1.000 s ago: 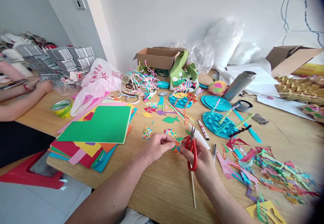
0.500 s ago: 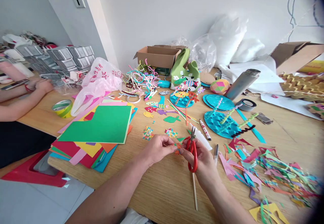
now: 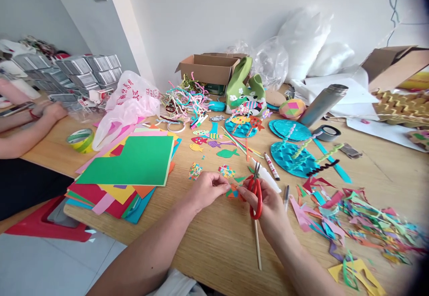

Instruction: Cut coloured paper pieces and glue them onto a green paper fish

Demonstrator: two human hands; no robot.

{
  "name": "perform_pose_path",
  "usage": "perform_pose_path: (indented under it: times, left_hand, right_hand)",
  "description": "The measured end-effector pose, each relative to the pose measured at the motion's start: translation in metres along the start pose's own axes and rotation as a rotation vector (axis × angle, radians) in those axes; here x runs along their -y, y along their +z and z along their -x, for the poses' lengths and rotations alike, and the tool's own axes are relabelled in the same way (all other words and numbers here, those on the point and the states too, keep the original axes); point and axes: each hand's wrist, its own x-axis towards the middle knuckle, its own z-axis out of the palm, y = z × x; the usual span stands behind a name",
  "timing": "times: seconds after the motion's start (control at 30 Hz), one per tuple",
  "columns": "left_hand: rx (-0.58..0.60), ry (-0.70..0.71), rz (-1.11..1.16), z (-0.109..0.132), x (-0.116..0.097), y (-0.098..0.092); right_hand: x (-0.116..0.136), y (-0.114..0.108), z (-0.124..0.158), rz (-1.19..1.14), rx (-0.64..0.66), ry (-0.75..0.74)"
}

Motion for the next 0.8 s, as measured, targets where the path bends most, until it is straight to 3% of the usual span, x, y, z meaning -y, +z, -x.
perform_pose_path:
  times: [0.47,0.8]
  left_hand:
    - [0.045,-0.096,0.091,0.0039,-0.0075,-0.0022]
    - [0.005,-0.101,0.032,0.0013,-0.001,0.0001]
  right_hand:
    - [-0.003,-0.0027,-0.0022,0.101,0.009,-0.046]
    - [0.0016,-0.0032,-0.0029,0.056,0.045,-0.021]
